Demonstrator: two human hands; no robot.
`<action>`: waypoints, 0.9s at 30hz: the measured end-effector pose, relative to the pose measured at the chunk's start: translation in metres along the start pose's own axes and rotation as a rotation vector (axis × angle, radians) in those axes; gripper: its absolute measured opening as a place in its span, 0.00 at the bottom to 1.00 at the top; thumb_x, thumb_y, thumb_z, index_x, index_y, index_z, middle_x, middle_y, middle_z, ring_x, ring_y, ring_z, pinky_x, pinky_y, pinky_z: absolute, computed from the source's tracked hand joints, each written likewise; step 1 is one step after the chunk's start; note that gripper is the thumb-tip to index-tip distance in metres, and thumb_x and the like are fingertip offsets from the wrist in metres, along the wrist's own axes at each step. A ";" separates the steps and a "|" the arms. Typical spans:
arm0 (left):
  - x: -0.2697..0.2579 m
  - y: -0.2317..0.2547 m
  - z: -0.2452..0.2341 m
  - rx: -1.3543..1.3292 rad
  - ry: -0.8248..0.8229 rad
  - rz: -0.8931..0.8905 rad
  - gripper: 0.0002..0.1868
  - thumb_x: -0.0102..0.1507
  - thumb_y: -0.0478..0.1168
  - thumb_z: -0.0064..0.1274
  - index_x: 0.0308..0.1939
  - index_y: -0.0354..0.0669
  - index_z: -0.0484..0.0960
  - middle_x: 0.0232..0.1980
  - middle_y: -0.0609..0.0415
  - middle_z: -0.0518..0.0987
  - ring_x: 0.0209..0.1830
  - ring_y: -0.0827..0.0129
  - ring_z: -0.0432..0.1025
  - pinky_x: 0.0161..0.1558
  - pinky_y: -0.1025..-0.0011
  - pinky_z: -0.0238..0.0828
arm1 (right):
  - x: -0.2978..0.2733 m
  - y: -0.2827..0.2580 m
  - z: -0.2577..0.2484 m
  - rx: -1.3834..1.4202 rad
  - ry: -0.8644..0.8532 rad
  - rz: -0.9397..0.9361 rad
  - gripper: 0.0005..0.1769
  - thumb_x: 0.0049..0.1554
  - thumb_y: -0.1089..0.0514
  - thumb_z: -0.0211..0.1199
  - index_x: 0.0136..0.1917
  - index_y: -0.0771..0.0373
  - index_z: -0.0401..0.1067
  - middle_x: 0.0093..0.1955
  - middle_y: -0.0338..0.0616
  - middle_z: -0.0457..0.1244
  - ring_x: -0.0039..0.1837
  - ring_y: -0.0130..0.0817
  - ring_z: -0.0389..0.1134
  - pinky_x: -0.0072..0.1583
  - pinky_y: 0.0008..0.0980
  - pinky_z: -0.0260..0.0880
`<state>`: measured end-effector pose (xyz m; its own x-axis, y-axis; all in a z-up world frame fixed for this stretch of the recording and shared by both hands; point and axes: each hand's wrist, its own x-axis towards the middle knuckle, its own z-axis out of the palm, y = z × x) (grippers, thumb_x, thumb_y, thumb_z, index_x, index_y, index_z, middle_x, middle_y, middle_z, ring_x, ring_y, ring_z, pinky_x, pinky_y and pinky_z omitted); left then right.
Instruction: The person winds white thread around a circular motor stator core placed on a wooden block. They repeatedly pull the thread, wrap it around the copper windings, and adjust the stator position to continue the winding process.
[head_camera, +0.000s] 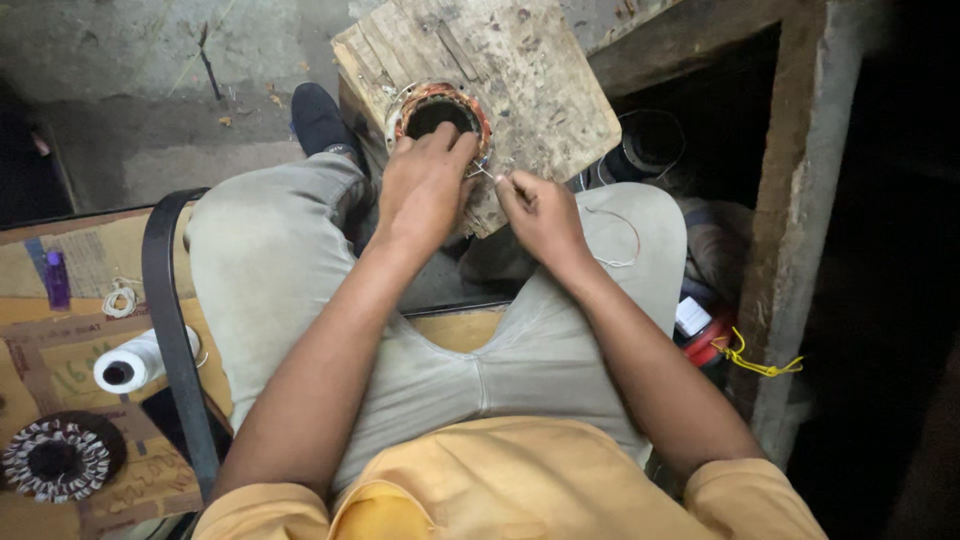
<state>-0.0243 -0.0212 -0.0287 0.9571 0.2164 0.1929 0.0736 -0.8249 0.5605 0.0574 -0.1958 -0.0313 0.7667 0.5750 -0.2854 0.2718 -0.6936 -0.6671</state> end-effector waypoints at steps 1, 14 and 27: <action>0.001 0.000 0.001 0.001 -0.002 0.001 0.21 0.51 0.37 0.66 0.47 0.42 0.78 0.43 0.48 0.76 0.43 0.53 0.75 0.46 0.55 0.67 | 0.004 0.001 0.001 0.010 -0.014 -0.016 0.18 0.65 0.50 0.61 0.41 0.66 0.70 0.31 0.59 0.57 0.33 0.54 0.59 0.37 0.46 0.60; 0.002 0.001 -0.009 -0.069 -0.001 -0.005 0.13 0.57 0.42 0.65 0.41 0.43 0.80 0.41 0.48 0.77 0.41 0.51 0.75 0.45 0.55 0.67 | 0.027 0.042 0.018 0.042 -0.059 -0.186 0.15 0.65 0.51 0.57 0.45 0.64 0.74 0.35 0.53 0.65 0.33 0.39 0.66 0.39 0.38 0.64; 0.004 -0.003 -0.011 -0.126 -0.077 -0.078 0.12 0.57 0.44 0.65 0.42 0.45 0.85 0.42 0.52 0.80 0.42 0.51 0.76 0.45 0.55 0.69 | 0.051 -0.023 -0.042 0.764 -0.423 0.470 0.17 0.64 0.48 0.59 0.35 0.54 0.69 0.26 0.23 0.52 0.25 0.16 0.46 0.29 0.23 0.43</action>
<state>-0.0235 -0.0119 -0.0209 0.9688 0.2328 0.0851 0.1176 -0.7339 0.6690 0.1150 -0.1684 -0.0012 0.3897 0.5238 -0.7574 -0.5684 -0.5103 -0.6454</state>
